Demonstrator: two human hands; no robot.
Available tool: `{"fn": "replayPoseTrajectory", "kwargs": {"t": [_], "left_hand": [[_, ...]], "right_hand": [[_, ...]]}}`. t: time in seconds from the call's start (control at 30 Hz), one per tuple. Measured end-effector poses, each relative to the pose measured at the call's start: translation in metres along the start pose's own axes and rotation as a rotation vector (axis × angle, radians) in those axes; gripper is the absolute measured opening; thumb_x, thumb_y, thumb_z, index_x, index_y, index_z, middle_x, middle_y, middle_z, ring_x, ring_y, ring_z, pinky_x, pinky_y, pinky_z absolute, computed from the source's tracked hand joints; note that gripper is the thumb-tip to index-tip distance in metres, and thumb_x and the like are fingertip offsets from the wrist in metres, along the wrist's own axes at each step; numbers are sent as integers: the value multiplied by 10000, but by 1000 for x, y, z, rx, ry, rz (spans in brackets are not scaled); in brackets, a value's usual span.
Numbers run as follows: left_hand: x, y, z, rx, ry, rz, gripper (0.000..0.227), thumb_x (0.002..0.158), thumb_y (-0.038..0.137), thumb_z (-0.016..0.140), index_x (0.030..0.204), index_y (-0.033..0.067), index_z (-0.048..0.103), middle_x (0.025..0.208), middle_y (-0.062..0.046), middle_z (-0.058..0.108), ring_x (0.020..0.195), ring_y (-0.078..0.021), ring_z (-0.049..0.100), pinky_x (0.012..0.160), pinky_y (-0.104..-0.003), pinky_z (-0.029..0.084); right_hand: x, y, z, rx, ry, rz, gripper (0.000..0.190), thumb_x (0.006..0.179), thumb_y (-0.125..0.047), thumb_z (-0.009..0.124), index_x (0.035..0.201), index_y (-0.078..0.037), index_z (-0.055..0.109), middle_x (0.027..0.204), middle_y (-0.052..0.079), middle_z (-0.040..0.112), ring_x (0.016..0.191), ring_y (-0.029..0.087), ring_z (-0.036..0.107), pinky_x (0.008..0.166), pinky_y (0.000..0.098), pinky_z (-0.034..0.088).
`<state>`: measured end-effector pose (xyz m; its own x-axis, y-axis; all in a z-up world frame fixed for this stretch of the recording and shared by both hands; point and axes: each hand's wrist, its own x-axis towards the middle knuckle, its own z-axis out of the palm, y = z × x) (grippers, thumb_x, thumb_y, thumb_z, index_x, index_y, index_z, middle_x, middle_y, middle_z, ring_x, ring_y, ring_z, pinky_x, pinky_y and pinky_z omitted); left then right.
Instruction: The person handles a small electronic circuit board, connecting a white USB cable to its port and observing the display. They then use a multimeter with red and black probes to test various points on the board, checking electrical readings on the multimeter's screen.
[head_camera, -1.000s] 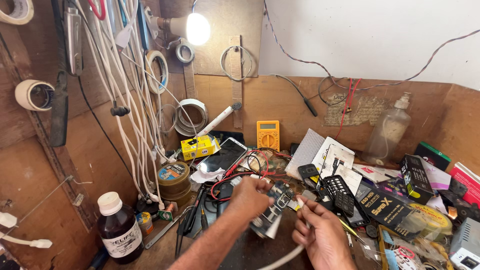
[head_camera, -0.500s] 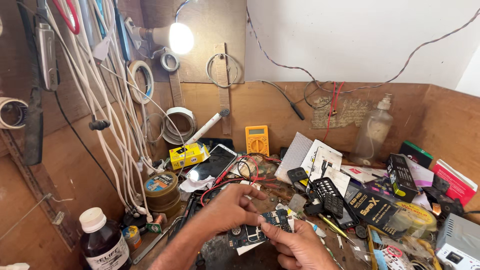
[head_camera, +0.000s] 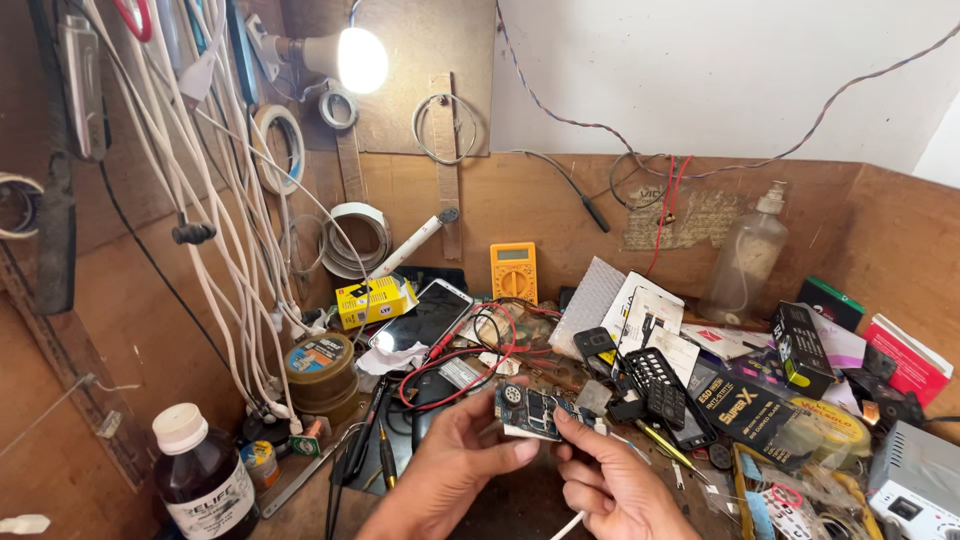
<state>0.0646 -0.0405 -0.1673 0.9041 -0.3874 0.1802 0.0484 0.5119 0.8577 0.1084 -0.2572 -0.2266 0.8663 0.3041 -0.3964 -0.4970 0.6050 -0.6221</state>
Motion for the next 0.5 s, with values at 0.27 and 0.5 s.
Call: {"fn": "replayPoseTrajectory", "kwargs": {"t": [0.27, 0.5], "left_hand": [[15, -9, 5, 145, 170, 167, 486, 840, 127, 776, 1306, 42, 666, 1173, -53, 750, 976, -166, 688, 897, -339, 570], [22, 57, -30, -54, 398, 274, 364, 906, 272, 729, 1201, 61, 706, 1122, -64, 782, 912, -140, 638, 831, -320, 555]], "right_hand": [[-16, 2, 21, -77, 33, 30, 492, 820, -495, 762, 877, -30, 612, 668, 51, 509, 381, 54, 198, 332, 221, 107], [-9, 8, 15, -59, 59, -188, 596, 907, -509, 668, 1036, 73, 659, 769, 55, 513, 503, 72, 336, 421, 242, 268]]}}
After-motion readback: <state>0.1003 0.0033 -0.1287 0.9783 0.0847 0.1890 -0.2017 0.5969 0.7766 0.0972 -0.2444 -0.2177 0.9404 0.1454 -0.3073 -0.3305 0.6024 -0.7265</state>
